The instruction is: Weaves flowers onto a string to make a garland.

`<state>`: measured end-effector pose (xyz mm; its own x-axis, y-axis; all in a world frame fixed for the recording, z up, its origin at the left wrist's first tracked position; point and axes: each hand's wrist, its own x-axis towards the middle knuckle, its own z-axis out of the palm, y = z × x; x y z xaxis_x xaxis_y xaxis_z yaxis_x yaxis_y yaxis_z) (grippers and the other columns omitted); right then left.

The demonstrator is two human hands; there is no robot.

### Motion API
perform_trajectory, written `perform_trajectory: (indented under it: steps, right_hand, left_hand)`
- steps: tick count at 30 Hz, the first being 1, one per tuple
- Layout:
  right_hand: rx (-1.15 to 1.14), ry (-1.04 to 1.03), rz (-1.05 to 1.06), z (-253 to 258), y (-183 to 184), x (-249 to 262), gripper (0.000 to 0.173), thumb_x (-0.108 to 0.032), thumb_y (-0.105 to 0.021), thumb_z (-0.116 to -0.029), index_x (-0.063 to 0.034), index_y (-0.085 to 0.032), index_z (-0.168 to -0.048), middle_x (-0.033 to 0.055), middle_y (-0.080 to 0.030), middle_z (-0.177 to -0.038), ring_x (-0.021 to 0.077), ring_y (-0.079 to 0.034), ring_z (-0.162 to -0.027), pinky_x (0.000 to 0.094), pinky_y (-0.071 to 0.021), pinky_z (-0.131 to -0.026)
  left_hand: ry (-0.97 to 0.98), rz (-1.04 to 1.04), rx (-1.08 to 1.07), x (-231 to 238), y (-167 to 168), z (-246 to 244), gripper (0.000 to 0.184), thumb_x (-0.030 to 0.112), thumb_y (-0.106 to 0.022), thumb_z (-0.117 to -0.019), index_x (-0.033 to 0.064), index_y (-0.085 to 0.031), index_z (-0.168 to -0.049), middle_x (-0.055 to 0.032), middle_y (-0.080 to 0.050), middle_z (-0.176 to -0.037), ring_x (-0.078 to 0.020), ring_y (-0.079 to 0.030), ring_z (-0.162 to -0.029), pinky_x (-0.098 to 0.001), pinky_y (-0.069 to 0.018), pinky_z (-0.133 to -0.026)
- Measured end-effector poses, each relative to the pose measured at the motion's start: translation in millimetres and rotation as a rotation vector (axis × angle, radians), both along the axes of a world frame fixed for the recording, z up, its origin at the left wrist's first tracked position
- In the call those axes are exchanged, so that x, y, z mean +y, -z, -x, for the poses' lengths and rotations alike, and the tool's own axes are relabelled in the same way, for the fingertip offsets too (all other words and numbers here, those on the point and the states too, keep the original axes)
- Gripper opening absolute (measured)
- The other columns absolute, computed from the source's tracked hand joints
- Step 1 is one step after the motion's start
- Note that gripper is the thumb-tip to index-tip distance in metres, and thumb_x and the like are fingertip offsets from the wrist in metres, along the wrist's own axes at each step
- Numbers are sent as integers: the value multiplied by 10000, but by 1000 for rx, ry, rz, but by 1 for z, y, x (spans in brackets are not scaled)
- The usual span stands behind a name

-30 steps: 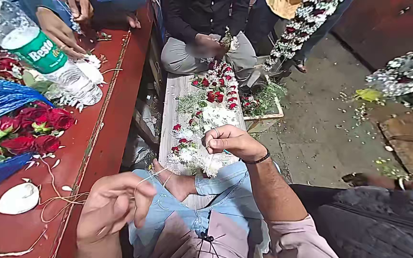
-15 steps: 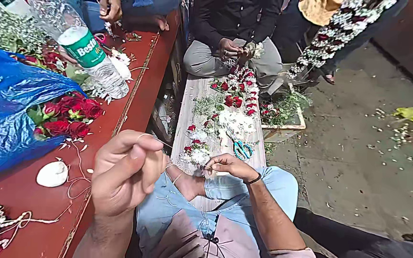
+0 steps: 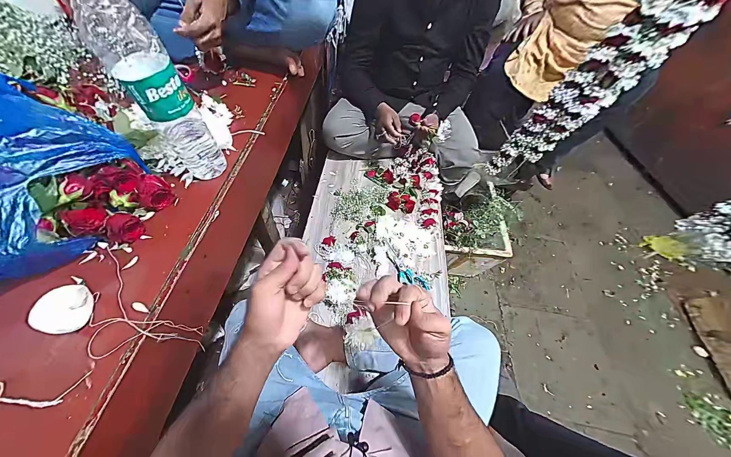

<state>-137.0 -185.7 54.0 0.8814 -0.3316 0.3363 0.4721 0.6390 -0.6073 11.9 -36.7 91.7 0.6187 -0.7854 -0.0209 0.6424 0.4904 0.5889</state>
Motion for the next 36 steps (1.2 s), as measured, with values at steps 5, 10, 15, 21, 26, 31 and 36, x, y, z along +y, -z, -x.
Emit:
perform_trajectory:
  steps: [5, 10, 15, 21, 26, 31, 36]
  right_hand:
    - [322, -40, 245, 7, 3, 6, 210, -222, -639, -1002, -110, -713, -842, -51, -655, -752, 9, -557, -646, 204, -456, -598]
    - [436, -356, 433, 16, 0, 8, 228, -93, -657, -954, -114, -624, -730, -86, -634, -701, -16, -578, -659, 201, -469, -618]
    - [663, -507, 677, 29, -13, 4, 280, -124, -662, -929, -109, -586, -660, -92, -531, -595, -12, -484, -554, 217, -389, -528]
    - [507, -246, 496, 75, -56, -51, 177, -221, -631, -1019, -119, -726, -911, -71, -670, -767, -23, -577, -645, 162, -476, -588]
    - [757, 339, 900, 34, -68, -75, 201, -205, -630, -1006, -84, -767, -921, 24, -739, -818, 117, -689, -739, 316, -591, -710]
    - [876, 736, 913, 2, -24, -125, 214, -226, -609, -1043, -61, -745, -1019, 26, -754, -819, 87, -659, -619, 256, -555, -571]
    - [779, 789, 804, -12, 41, -139, 214, -197, -597, -1046, -32, -733, -1032, 71, -773, -953, 169, -733, -870, 386, -604, -837]
  left_hand:
    - [290, -336, -504, -1, 11, 15, 220, 111, -478, -1045, 58, -688, -1009, 98, -470, -615, 17, -378, -501, -164, -331, -478]
    - [590, -415, -661, 12, 6, 11, 226, 117, -526, -1017, 73, -709, -893, 103, -571, -655, 46, -424, -522, -145, -337, -482]
    - [486, -622, -982, 42, -12, 2, 295, 256, -565, -1014, 60, -730, -869, 27, -682, -773, -22, -616, -702, -256, -530, -670]
    - [51, -588, -840, 107, -59, -38, 212, 320, -576, -1033, 217, -761, -1022, 142, -643, -736, 64, -480, -540, -111, -406, -489]
    - [261, -216, -988, 74, -45, -2, 294, 292, -520, -1085, 86, -717, -1014, 87, -673, -802, 105, -554, -690, -62, -450, -619]
    - [303, -188, -917, 89, -43, -2, 301, 324, -519, -1083, 92, -709, -1056, 65, -672, -814, 91, -542, -665, -73, -449, -604]
    - [314, -252, -729, 91, -18, 6, 234, 255, -546, -1070, 114, -731, -1091, 86, -536, -645, 80, -413, -523, -85, -345, -478]
